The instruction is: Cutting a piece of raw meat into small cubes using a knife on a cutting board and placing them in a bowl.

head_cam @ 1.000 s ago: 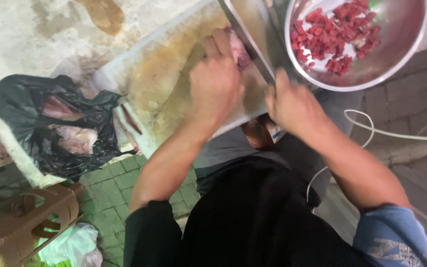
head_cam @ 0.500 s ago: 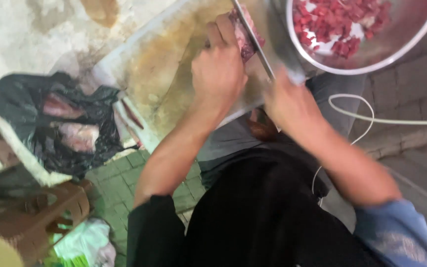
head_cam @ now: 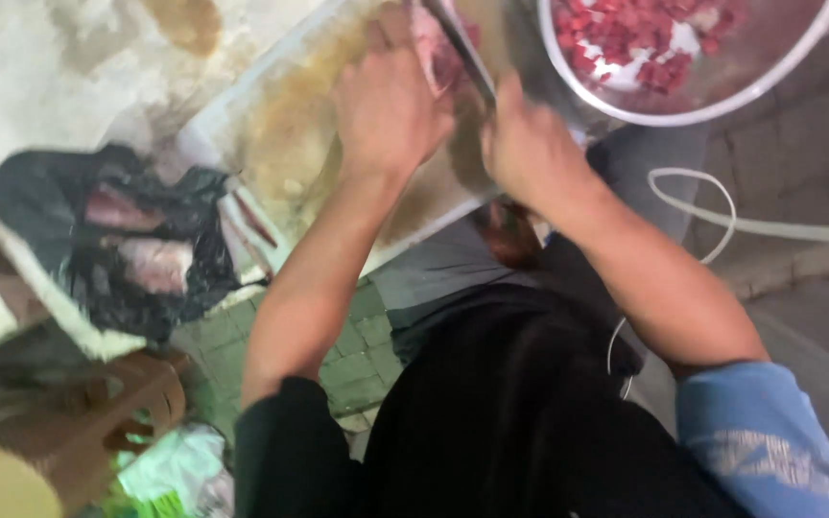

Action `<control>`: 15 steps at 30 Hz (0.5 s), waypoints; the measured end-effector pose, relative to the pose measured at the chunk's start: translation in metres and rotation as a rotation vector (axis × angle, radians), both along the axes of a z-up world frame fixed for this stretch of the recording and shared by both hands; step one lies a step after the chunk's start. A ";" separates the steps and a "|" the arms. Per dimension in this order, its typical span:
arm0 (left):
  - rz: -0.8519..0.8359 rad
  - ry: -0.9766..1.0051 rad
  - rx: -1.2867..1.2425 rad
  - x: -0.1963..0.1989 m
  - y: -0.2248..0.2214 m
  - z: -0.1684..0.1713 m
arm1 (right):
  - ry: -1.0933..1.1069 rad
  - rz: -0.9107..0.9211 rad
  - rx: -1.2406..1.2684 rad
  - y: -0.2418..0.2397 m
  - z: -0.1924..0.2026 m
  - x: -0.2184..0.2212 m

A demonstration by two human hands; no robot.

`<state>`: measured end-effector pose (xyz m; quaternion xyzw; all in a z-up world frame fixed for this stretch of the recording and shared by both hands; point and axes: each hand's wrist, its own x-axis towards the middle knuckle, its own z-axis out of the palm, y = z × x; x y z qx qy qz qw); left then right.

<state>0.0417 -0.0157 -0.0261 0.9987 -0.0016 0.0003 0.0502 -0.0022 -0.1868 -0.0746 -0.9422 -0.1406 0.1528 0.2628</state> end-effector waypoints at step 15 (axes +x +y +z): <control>-0.034 0.090 -0.046 0.008 0.007 -0.003 | 0.343 -0.088 0.053 0.002 0.017 0.004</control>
